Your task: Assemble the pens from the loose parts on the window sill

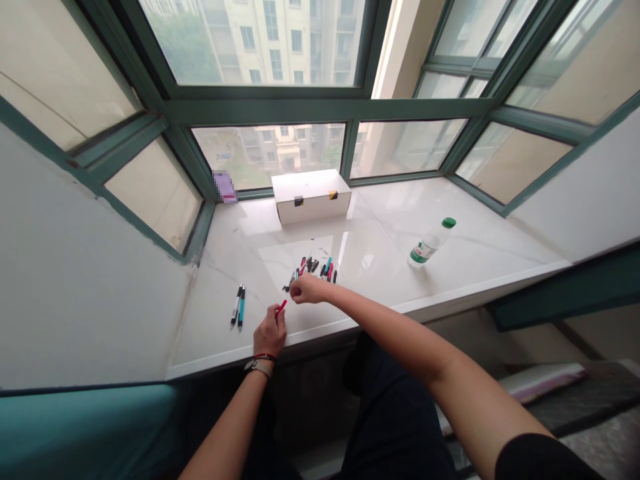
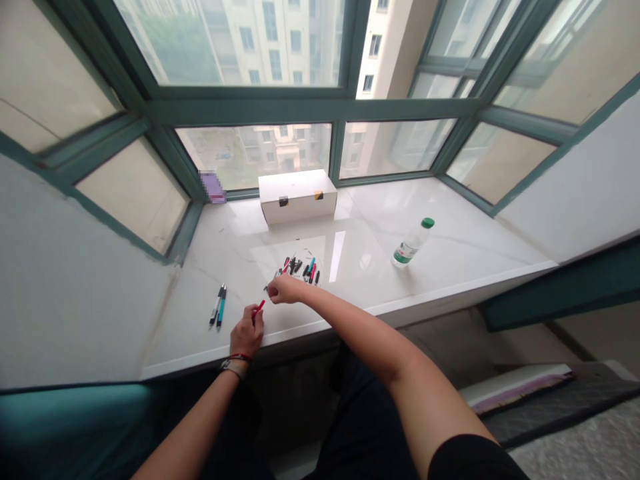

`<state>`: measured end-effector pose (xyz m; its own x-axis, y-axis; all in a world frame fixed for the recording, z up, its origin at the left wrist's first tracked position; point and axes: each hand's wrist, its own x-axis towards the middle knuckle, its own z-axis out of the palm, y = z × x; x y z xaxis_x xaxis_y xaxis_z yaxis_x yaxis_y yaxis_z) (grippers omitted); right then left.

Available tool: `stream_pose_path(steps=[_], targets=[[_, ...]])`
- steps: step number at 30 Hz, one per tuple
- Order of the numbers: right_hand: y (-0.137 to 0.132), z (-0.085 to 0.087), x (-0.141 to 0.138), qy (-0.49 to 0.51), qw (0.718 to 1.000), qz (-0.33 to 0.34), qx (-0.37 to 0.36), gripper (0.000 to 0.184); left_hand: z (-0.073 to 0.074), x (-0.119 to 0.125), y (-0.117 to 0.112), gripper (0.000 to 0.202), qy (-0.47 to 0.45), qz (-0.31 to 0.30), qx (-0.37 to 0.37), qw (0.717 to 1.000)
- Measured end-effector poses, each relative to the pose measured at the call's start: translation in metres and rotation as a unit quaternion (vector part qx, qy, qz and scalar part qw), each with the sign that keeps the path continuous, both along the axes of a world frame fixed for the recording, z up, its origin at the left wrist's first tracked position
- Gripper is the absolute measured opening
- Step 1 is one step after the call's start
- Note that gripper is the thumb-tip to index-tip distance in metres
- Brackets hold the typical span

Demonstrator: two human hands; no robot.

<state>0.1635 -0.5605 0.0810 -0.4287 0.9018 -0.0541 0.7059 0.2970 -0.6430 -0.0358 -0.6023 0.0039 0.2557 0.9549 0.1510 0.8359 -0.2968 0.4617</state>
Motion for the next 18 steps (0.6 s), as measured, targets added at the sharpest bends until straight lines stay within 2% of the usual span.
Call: stream_pose_path(steps=[3, 10, 13, 18], targets=[[0.006, 0.001, -0.001, 0.016, 1.0, -0.011, 0.004, 0.012, 0.0, 0.0, 0.0, 0.026, 0.009, -0.003, -0.002, 1.0], [0.006, 0.008, -0.007, 0.054, 0.998, 0.018, -0.042, 0.013, -0.001, -0.001, 0.001, 0.028, 0.001, -0.001, 0.002, 1.0], [0.004, 0.003, -0.013, 0.07, 0.997, -0.007, -0.035, 0.013, -0.001, -0.001, 0.001, 0.029, -0.003, 0.006, -0.001, 1.0], [-0.007, -0.014, -0.028, 0.126, 0.988, -0.083, -0.026, 0.015, 0.0, -0.001, 0.002, 0.028, -0.013, 0.014, -0.013, 1.0]])
